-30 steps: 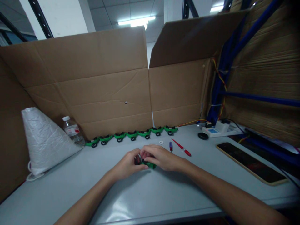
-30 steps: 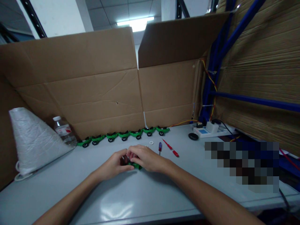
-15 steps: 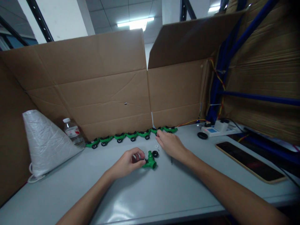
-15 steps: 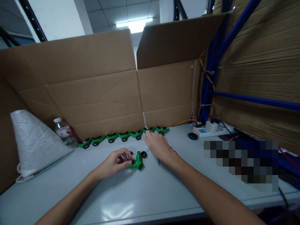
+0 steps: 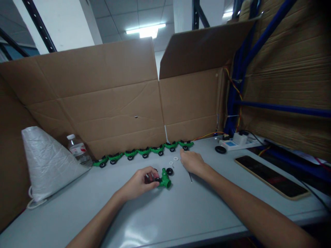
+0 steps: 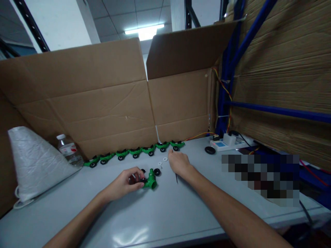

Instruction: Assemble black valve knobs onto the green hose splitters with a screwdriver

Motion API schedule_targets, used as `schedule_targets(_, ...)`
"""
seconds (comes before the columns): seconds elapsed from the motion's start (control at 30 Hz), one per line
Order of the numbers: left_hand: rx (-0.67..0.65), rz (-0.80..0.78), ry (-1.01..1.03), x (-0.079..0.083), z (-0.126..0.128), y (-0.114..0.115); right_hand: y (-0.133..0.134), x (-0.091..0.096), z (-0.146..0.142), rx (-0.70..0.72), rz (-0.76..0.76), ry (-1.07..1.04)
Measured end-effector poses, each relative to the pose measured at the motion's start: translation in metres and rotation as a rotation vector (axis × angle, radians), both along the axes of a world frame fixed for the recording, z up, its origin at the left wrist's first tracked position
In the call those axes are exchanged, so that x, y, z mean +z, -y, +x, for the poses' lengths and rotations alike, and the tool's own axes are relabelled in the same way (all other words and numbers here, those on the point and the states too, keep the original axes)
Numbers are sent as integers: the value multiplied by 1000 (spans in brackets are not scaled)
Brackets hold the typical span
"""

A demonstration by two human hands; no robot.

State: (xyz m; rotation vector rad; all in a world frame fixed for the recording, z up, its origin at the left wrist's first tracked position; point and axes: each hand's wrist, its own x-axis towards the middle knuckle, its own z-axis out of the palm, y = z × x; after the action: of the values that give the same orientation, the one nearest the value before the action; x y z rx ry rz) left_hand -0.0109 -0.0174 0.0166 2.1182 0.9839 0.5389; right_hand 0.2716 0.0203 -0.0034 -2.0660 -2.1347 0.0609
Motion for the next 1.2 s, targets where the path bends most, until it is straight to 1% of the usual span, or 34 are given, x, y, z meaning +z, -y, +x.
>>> schedule_targets(0.1, -12, 7, -2, -1, 0, 0, 2, 8, 2, 4, 41, -12)
schedule_targets(0.17, -20, 6, -2, -1, 0, 0, 4, 17, 1, 13, 115, -45)
schedule_targets(0.2, -24, 6, -1, -1, 0, 0, 4, 21, 0, 30, 178, -82)
schedule_targets(0.3, -36, -5, 15, -3, 0, 0, 11, 33, -11, 192, 486, -394)
schedule_targets(0.37, -51, -27, 34, -6, 1, 0, 20, 34, -24, 306, 577, -648)
schedule_targets(0.4, -61, -39, 47, -7, 1, 0, 25, 33, -32, 355, 560, -789)
schedule_targets(0.47, -87, -57, 75, -10, 1, -1, 36, 28, -47, 491, 432, -1069)
schedule_targets(0.53, -111, -67, 90, -12, 2, -2, 45, 22, -59, 576, 342, -1219)
schedule_targets(0.6, -130, -72, 88, -13, 2, -2, 51, 16, -66, 626, 291, -1256)
schedule_targets(0.7, -156, -69, 85, -12, 3, -2, 52, 11, -67, 658, 290, -1207)
schedule_targets(0.8, -170, -65, 79, -12, 3, -1, 51, 12, -64, 652, 305, -1142)
schedule_targets(0.9, -163, -57, 62, -12, 3, -1, 51, 14, -63, 643, 304, -1125)
schedule_targets(1.0, -151, -88, 79, -14, 2, -1, 53, 12, -64, 649, 298, -1102)
schedule_targets(1.2, -134, -131, 127, -16, 2, -2, 54, 6, -68, 644, 303, -1134)
